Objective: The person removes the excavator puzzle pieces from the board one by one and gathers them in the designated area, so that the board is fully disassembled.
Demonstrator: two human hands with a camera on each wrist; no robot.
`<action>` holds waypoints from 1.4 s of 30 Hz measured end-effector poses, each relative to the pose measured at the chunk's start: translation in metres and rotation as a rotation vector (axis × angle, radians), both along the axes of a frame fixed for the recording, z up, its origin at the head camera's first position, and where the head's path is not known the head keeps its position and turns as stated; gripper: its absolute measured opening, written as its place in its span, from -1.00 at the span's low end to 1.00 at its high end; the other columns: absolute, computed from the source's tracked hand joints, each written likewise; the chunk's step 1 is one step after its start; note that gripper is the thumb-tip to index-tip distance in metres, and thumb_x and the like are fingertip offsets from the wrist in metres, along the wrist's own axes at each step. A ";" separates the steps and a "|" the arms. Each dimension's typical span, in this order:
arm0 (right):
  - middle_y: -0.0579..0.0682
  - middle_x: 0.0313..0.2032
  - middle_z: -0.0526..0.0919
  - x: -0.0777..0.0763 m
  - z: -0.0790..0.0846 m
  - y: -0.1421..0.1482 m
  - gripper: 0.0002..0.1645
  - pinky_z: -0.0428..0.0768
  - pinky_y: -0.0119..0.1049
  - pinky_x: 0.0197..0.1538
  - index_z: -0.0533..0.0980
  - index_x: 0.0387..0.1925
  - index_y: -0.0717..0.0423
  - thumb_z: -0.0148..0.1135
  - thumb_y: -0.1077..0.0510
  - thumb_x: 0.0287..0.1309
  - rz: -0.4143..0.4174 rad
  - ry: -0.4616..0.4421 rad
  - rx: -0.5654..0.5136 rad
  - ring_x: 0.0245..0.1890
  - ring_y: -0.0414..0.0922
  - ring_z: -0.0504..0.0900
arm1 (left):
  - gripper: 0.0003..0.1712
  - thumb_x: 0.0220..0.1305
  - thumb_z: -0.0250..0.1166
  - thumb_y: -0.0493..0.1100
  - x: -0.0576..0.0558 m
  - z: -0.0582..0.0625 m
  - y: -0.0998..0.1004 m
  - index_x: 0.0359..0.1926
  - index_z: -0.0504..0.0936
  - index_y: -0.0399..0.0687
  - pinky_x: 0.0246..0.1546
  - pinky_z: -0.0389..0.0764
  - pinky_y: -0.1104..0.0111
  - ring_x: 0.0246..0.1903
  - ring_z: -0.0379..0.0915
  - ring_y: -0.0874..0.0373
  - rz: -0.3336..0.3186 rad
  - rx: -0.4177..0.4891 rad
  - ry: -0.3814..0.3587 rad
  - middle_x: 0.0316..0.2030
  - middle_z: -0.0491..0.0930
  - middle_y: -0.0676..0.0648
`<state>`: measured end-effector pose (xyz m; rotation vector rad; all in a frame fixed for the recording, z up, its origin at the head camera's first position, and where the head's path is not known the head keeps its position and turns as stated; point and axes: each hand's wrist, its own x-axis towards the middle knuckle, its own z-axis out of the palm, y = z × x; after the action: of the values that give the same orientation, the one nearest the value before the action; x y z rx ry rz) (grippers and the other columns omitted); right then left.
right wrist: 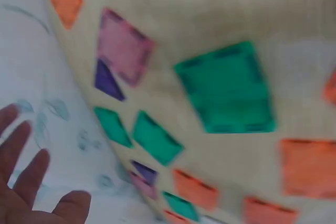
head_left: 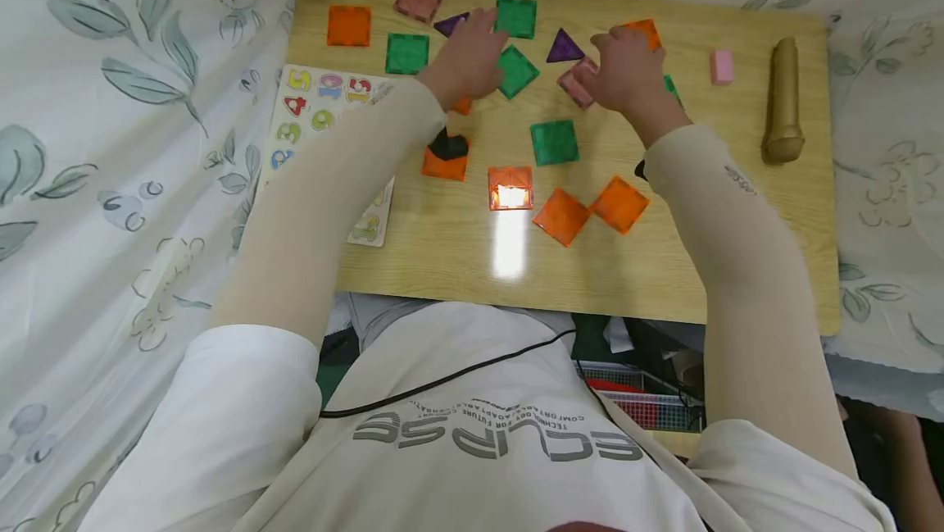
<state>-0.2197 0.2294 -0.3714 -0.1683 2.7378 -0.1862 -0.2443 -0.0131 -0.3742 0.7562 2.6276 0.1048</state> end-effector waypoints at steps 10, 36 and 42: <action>0.32 0.36 0.23 0.059 -0.059 0.010 -0.32 0.19 0.29 0.26 0.25 0.38 0.32 0.09 0.01 0.40 0.158 0.004 -0.130 0.33 0.34 0.16 | -0.28 0.39 0.21 0.03 0.091 -0.069 0.015 0.39 0.28 -0.31 0.35 0.13 0.21 0.43 -0.07 -0.11 -0.160 0.177 -0.052 0.45 0.02 -0.28; 0.16 0.52 -0.27 0.088 -0.117 0.007 -0.33 0.33 0.32 0.07 -0.10 0.53 0.16 -0.27 0.10 0.52 0.212 -0.189 -0.105 0.19 0.41 0.13 | -0.48 0.48 0.08 -0.13 0.102 -0.135 0.006 0.34 0.34 -0.29 0.39 0.02 0.13 0.40 -0.05 -0.16 -0.113 0.108 0.036 0.44 0.04 -0.27; 0.14 0.52 -0.23 0.094 -0.112 0.007 -0.34 0.35 0.29 0.09 -0.07 0.53 0.14 -0.23 0.11 0.51 0.190 -0.174 -0.111 0.21 0.41 0.15 | -0.48 0.50 0.04 -0.14 0.095 -0.132 0.014 0.37 0.30 -0.28 0.41 -0.08 0.16 0.44 -0.12 -0.14 -0.101 0.120 0.002 0.47 -0.01 -0.24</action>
<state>-0.1257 0.2360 -0.4837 -0.4210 2.5221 -0.2852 -0.1498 0.0011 -0.5065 0.9275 2.5980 0.2346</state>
